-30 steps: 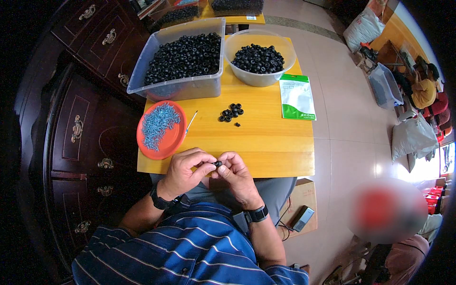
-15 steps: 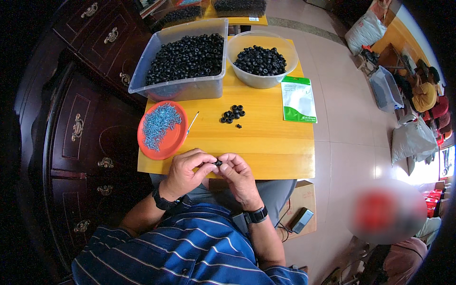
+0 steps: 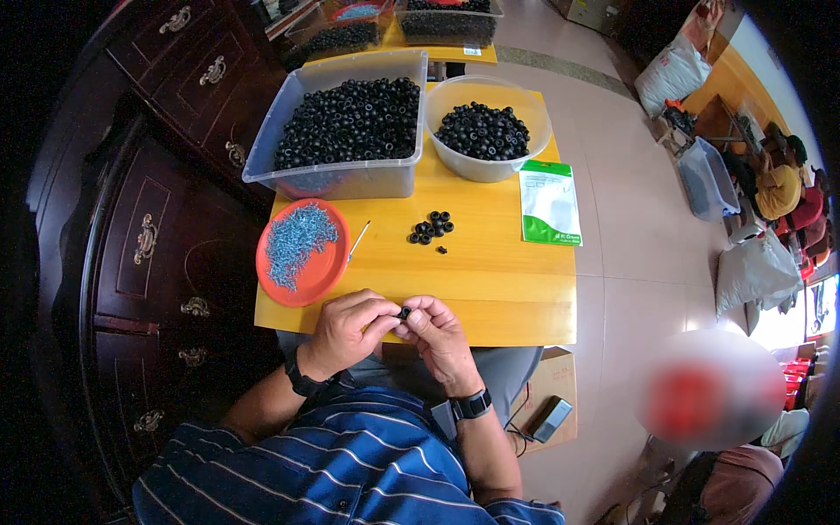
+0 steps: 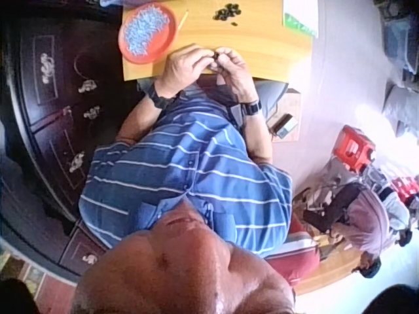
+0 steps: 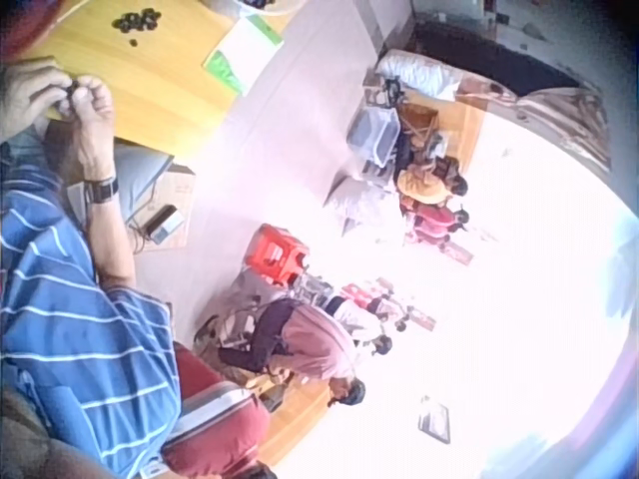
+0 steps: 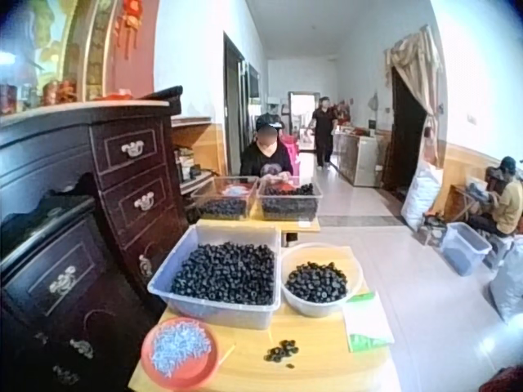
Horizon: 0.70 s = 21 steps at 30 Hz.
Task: The recorder is sorting and inspecting small black plastic or rubber components at a table, using tweezers for fine manipulation.
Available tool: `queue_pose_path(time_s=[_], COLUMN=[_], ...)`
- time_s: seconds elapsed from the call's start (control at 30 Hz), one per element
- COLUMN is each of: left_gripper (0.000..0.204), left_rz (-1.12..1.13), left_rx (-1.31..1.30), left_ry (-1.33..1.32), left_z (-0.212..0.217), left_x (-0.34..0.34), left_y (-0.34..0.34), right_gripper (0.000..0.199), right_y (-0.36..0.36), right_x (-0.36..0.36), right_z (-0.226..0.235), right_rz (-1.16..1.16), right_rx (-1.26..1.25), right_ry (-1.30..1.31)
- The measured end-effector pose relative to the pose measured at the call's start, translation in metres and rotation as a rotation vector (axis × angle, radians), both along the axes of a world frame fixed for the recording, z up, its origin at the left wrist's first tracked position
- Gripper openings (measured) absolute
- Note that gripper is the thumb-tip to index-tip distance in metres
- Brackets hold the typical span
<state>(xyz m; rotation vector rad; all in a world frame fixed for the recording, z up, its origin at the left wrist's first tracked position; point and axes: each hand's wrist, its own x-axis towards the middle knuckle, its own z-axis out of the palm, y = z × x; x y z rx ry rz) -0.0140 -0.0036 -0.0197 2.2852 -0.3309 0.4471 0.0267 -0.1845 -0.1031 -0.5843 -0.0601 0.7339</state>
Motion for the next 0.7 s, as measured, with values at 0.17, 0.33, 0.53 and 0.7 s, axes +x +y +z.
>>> queue_pose_path(time_s=[0.17,0.33,0.53,0.7], left_gripper=[0.012,0.013,0.013,0.011], left_rz=[0.014,0.01,0.019,0.031], left_rx=[-0.053,-0.141,-0.278,-0.214], left_ry=[-0.007,0.069,0.235,0.132], left_z=[-0.0054,-0.0043,-0.006,-0.0059], left_x=[0.0011,0.0005,0.0002,0.0035], left_y=[0.0019,0.0043,0.0048,0.0038], right_gripper=[0.022,0.023,0.023,0.02], right_y=[0.0038,0.0046,0.006,0.0078], right_x=[-0.0002,0.0002,0.0008,0.0035], right_z=[0.0032,0.0081,0.0064,0.0075], right_rz=[-0.003,-0.015,-0.029,-0.024], right_rx=[0.009,-0.055,-0.065,-0.049], right_ry=[0.007,0.025,0.034,0.05])
